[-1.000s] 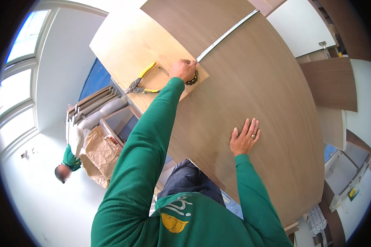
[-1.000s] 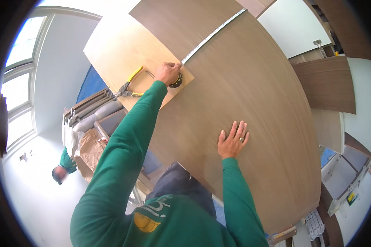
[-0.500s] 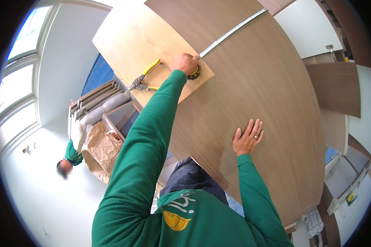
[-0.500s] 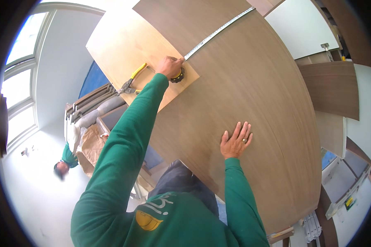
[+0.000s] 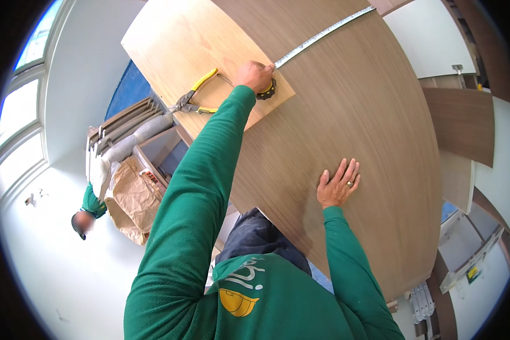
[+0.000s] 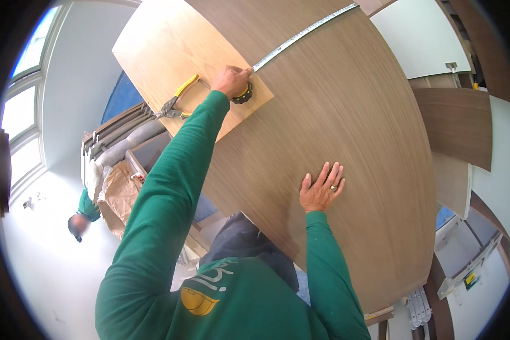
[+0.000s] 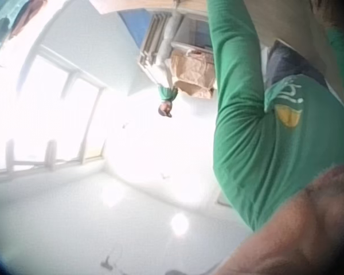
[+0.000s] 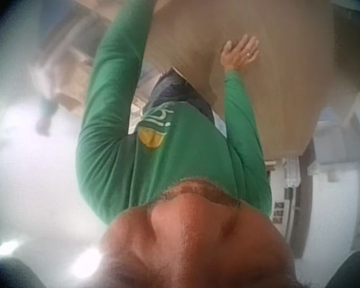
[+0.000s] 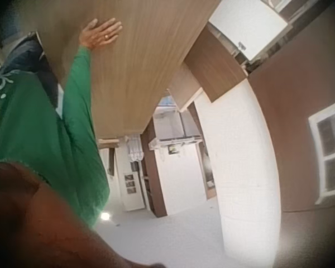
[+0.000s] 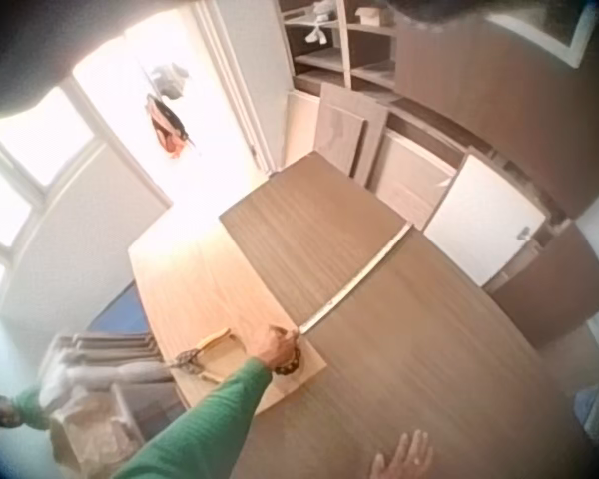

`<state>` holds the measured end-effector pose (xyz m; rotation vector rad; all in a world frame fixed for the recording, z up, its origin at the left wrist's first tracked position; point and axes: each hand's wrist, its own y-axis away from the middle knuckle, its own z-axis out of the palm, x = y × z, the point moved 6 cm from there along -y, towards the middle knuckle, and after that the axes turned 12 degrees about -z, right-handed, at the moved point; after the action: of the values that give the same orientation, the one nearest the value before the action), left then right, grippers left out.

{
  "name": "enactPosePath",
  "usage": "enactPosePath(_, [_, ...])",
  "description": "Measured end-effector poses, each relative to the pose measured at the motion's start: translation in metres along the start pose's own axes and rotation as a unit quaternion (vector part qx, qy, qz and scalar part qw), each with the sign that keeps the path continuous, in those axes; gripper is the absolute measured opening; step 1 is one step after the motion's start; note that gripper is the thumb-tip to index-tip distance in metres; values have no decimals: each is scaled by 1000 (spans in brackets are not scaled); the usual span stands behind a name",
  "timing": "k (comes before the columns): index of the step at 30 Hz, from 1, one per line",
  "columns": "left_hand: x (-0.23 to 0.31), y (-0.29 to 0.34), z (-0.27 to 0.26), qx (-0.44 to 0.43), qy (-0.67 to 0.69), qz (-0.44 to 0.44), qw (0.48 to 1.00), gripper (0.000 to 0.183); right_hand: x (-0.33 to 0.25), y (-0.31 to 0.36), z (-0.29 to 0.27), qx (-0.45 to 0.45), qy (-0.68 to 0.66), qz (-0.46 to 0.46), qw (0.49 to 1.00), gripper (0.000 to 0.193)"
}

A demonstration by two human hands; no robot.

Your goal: The person retrieves a utility knife and cuts a large sheet of laminate flooring. They then use tin snips to trim the edges of the cut piece. Finally, they measure the trimmed laminate with a tape measure.

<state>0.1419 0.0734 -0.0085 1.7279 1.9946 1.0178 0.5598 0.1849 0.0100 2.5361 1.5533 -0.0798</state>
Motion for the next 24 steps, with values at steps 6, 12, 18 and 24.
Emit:
enactPosePath(6, [-3, -4, 1, 21, -18, 21, 999, 49, -1, 1, 2, -2, -1, 3, 1000, 72])
enactPosePath(12, [-3, -7, 4, 19, -18, 16, 1000, 49, -1, 2, 2, -1, -3, 1, 1000, 72])
enactPosePath(18, [-4, -12, 4, 18, -24, 6, 1000, 48, 0, 2, 3, -3, -2, -3, 1000, 72])
enactPosePath(24, [-3, -12, 5, 20, -37, 13, 999, 48, 0, 4, 4, -11, 1, 1, 1000, 73])
